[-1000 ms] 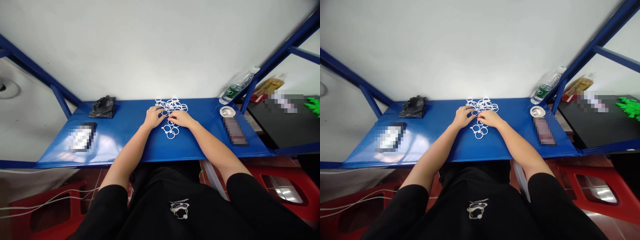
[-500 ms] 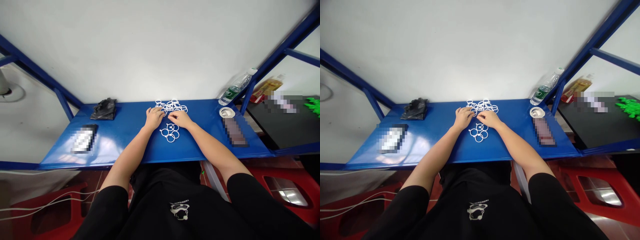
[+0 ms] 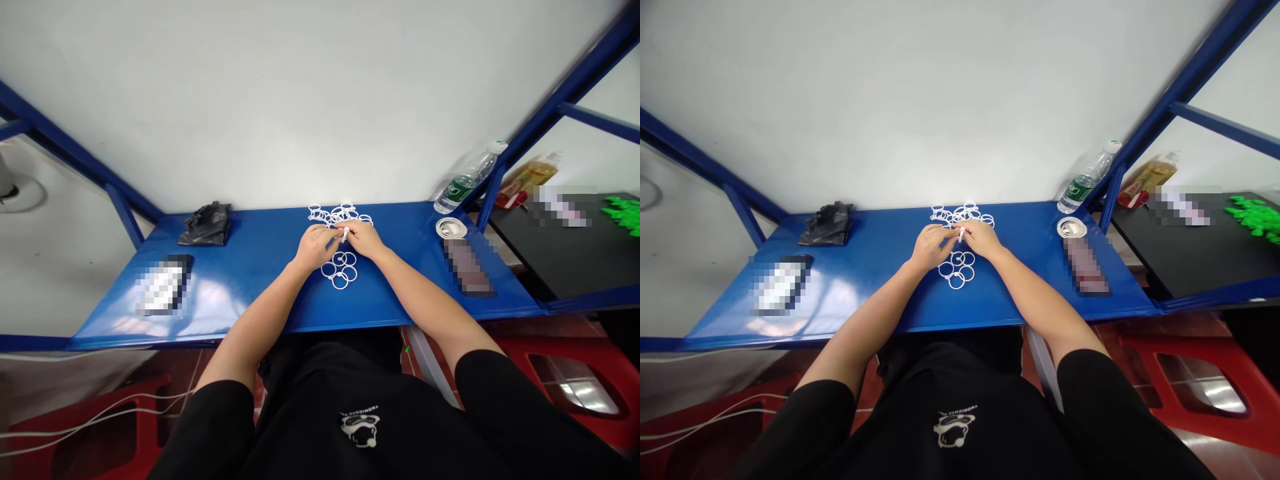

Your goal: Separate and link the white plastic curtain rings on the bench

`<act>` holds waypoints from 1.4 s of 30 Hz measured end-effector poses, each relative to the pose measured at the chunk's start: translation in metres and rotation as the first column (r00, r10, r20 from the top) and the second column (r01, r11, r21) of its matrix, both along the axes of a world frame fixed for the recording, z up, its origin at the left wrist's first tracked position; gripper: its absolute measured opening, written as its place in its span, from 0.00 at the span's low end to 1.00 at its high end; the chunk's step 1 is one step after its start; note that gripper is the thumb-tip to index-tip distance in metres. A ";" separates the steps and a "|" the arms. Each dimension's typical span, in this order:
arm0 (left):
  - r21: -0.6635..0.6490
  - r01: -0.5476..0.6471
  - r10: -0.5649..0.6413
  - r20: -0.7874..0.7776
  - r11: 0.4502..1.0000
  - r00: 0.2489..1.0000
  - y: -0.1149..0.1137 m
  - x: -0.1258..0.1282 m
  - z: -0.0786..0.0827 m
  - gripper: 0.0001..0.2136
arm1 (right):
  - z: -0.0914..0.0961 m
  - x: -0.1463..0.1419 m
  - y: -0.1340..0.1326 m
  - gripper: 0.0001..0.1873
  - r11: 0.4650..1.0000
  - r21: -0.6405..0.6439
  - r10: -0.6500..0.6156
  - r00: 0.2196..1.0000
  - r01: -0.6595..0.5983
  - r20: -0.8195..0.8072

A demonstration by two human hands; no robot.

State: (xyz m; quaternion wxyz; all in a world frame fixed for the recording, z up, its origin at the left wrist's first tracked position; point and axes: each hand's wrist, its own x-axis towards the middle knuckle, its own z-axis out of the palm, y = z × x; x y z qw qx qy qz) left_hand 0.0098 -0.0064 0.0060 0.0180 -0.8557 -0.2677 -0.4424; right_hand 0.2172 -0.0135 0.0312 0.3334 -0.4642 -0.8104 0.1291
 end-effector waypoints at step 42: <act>-0.226 -0.175 0.175 -0.020 0.958 0.984 -0.008 -0.006 0.014 0.12 | 0.006 -0.003 -0.007 0.12 0.990 0.104 0.097 0.994 -0.091 -0.056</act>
